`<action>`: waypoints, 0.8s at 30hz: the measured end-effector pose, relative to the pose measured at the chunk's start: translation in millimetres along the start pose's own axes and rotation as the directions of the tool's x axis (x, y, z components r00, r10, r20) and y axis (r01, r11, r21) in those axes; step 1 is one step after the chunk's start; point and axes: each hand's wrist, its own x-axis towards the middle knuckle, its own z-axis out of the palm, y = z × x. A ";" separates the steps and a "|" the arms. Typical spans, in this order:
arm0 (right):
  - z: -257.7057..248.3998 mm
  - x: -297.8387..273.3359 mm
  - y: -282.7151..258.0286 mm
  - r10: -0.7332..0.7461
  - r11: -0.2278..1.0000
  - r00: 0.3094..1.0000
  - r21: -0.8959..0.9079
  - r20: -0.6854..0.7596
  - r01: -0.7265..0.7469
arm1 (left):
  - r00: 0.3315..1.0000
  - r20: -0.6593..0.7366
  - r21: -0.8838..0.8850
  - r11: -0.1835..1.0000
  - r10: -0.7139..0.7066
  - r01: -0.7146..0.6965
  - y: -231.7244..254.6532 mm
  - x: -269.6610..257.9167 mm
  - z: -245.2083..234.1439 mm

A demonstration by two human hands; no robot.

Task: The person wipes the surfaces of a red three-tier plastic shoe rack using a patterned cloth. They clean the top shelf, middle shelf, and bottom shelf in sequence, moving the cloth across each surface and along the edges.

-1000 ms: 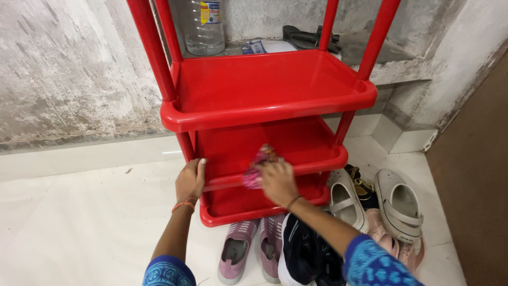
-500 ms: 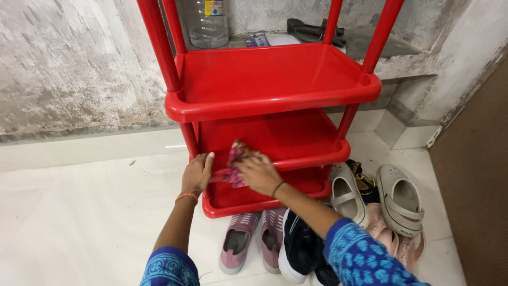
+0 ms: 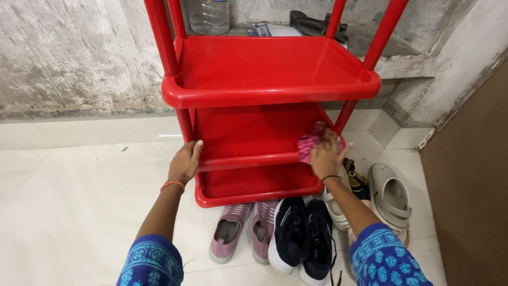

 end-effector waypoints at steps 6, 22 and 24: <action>-16.7 -12.1 -126.9 -0.261 0.932 0.960 0.232 -0.103 0.279 | 0.998 -0.051 0.002 1.000 0.021 -0.021 -19.1 11.9 19.2; -50.0 -0.1 -168.9 -0.581 0.798 0.812 0.242 0.062 0.552 | 0.995 -0.095 0.043 0.999 -0.012 0.016 -0.8 1.2 7.7; -34.9 5.5 -115.5 -0.477 0.874 0.865 0.191 0.155 0.448 | 0.997 -0.083 0.056 0.998 0.000 0.004 -1.5 -0.3 6.8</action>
